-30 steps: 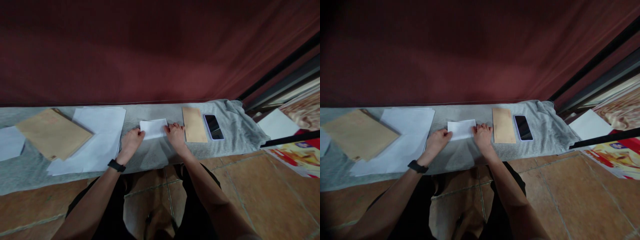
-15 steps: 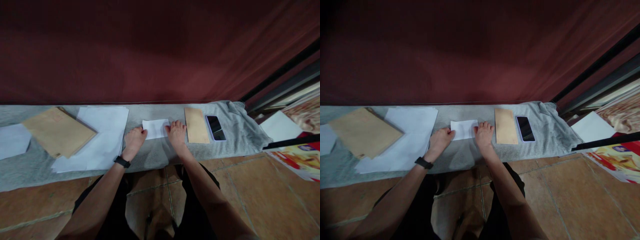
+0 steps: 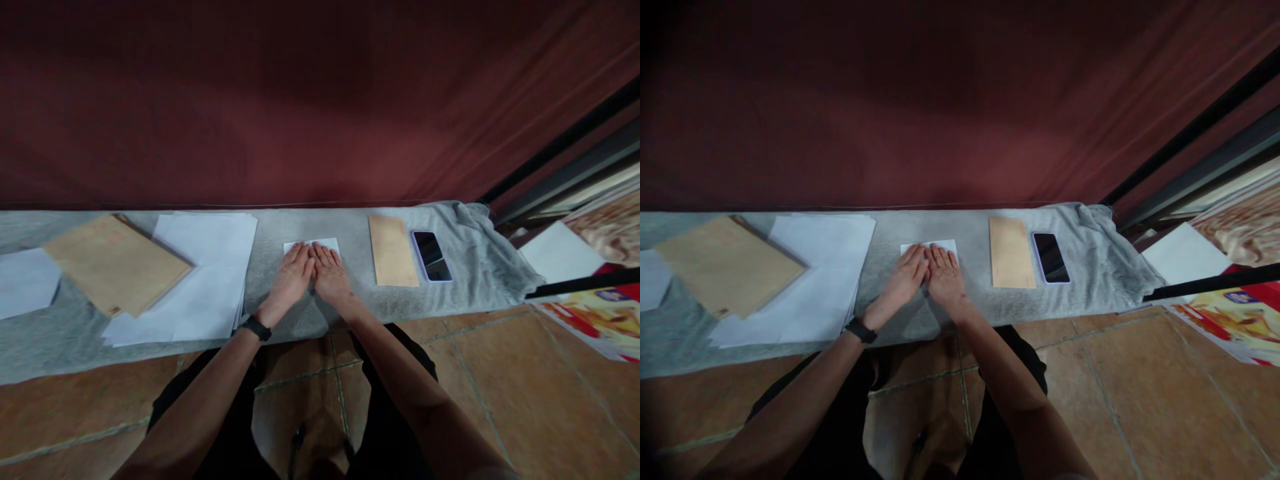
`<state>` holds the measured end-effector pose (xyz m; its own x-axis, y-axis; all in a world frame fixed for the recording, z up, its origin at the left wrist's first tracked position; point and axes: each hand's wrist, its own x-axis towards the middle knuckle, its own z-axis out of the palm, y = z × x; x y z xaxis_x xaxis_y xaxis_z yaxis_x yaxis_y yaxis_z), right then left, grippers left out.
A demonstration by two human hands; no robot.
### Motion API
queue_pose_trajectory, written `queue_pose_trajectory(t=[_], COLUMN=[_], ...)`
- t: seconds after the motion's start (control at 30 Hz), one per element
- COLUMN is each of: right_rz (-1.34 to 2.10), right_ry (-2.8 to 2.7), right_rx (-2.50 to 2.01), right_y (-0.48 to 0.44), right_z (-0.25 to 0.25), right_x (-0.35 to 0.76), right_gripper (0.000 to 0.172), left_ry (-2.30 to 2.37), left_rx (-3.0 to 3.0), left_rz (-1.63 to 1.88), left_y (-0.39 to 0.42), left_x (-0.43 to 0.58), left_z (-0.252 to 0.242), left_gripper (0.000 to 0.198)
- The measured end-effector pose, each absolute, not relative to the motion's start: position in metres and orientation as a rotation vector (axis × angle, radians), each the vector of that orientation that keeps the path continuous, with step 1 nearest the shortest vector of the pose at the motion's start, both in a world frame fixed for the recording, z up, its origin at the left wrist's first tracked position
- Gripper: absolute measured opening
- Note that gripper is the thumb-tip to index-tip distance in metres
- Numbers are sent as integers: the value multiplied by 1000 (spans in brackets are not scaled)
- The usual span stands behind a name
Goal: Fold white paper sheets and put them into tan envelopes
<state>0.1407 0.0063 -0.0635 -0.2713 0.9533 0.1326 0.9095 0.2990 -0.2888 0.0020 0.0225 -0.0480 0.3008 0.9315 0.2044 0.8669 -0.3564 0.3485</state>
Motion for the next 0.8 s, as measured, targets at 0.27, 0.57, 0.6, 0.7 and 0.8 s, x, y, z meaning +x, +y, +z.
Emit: queue_pose_trajectory(t=[0.27,0.57,0.6,0.7,0.8], right_rz=[180,110,105,95,92], right_ry=[-2260,-2153,-2146,-2131,-2120], right_rx=[-1780,-1893,-1902,-1925,-1947], right_y=[9,11,11,10,9], right_z=[-69,-66,-66,-66,-66], right_x=[141,161,164,173,179], right_gripper=[56,59,59,60,59], left_ry=[1840,1980,1989,2012,2037], left_rx=[2332,2319,2309,2280,2261], left_rz=[354,311,301,264,237], left_y=[15,19,20,20,20], left_x=[15,0,-2,-4,-6], left_z=[-63,-66,-66,-63,-61], left_gripper=[72,74,74,74,73])
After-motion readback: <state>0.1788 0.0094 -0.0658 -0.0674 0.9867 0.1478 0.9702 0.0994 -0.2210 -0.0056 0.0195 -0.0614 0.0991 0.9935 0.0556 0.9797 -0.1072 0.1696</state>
